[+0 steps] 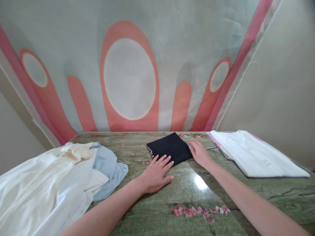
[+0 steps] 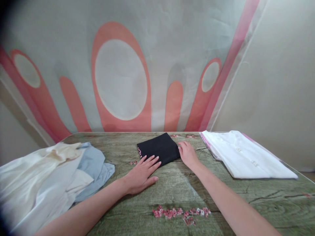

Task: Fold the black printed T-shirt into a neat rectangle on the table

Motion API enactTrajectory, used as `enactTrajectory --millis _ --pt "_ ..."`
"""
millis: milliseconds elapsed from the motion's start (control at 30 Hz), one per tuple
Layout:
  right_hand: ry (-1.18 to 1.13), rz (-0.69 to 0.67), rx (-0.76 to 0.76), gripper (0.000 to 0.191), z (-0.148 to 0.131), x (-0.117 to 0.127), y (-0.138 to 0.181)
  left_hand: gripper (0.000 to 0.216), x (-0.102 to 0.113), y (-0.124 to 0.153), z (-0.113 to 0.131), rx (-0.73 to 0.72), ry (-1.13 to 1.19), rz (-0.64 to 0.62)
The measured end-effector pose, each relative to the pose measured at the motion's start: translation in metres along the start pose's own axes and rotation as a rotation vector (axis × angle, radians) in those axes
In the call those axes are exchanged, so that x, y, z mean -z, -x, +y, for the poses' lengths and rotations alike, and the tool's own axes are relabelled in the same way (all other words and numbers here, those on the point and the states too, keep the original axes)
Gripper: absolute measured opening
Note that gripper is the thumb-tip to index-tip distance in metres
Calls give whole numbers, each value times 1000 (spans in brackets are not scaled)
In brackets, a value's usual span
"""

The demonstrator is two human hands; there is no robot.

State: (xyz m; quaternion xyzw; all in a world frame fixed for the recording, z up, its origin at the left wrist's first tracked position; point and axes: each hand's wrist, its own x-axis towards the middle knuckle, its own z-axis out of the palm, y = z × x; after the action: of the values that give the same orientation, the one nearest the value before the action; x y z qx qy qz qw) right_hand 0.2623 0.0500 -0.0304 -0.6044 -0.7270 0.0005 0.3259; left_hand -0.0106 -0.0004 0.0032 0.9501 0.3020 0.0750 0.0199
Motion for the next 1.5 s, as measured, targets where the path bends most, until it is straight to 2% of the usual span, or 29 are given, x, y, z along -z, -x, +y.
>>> enactTrajectory --millis 67,167,267,367,500,600,700,1033,1200,1400,1500 --pt "18 2 106 38 -16 -2 1 54 0 1 0 -1 -3 2" --pt "53 -116 225 48 -40 -9 5 54 -1 2 1 -2 -6 2" --pt "133 -272 243 56 -52 -18 10 55 -2 2 1 -5 4 6" --pt "205 -339 210 60 -50 -24 14 51 0 1 -5 -4 20 27" --pt "260 -315 173 66 -42 -25 16 48 1 0 -28 95 -12 77" --pt "250 -326 168 70 -39 -25 16 50 -2 1 -47 166 -27 39" --pt "227 -330 170 70 -37 -25 16 52 -6 2 -55 193 -38 22" --pt "167 -375 279 65 -19 -20 5 60 -7 5 -38 233 -93 64" --pt "210 -319 254 60 -7 -20 5 64 -7 10 -22 246 -123 69" --pt "304 -260 144 60 12 -21 10 52 0 11 -11 46 -54 19" --pt "299 -266 115 62 17 -22 10 53 3 9 -13 3 8 -8"
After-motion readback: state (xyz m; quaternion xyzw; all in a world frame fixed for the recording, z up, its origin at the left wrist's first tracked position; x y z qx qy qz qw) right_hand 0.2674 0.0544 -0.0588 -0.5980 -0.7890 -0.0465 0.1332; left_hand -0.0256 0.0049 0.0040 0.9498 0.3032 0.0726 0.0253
